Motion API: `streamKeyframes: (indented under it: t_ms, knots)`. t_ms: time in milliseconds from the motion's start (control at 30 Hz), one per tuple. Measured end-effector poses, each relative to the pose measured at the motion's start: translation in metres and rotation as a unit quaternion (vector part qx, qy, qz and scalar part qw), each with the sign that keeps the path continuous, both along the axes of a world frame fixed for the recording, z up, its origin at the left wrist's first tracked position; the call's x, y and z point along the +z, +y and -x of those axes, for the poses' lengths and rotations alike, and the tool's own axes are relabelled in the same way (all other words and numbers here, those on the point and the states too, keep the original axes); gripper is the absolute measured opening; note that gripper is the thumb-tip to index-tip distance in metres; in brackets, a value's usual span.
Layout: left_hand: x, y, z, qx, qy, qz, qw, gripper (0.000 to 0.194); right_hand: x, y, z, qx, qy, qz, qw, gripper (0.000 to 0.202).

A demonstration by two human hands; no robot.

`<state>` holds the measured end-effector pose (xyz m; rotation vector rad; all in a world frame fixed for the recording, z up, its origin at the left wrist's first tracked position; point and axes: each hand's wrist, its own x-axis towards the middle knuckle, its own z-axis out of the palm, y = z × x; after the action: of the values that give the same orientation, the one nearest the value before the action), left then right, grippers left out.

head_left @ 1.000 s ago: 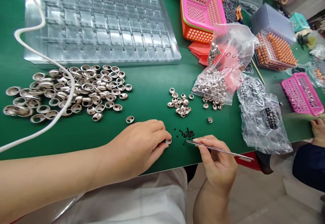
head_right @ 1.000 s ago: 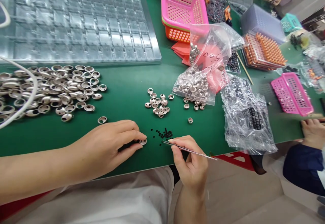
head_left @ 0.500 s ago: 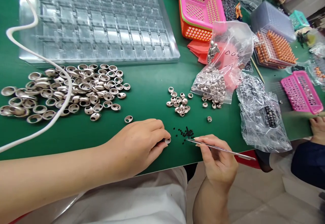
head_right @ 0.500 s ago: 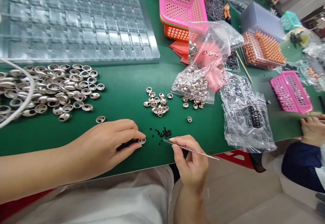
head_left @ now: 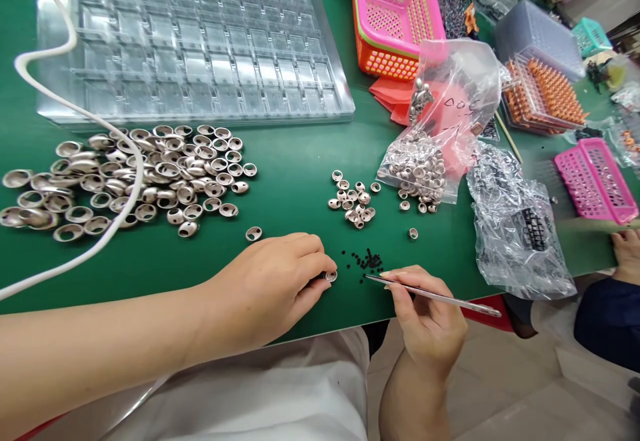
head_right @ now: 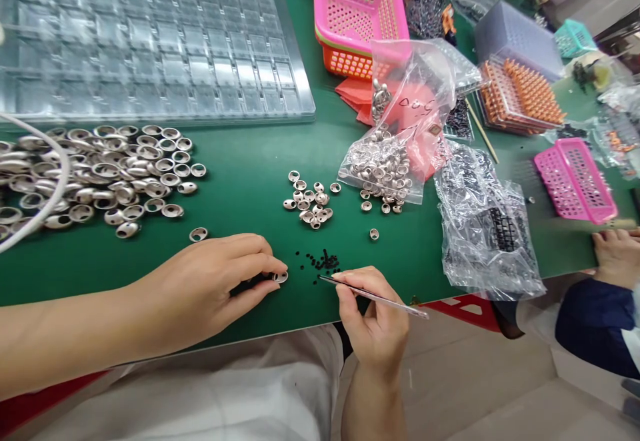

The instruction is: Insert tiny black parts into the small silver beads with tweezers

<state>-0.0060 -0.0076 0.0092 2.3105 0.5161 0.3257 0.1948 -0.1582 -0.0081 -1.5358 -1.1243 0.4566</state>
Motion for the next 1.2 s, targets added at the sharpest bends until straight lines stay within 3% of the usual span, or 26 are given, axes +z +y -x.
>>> streamKeyframes:
  t_ms: [500,733,1200]
  knots:
    - [-0.003,-0.002,0.0,0.006,0.0,-0.006,1.0,0.014,0.0,-0.001,0.008,0.0,-0.033,-0.055,0.998,0.038]
    - [0.0,-0.002,-0.002,0.007,0.002,-0.019,1.0,0.013,0.003,0.011,0.024,0.047,-0.067,-0.052,0.995,0.036]
    - [-0.004,-0.003,-0.003,0.01,-0.008,-0.019,1.0,0.013,0.001,0.018,0.023,0.115,-0.102,-0.034,0.987,0.042]
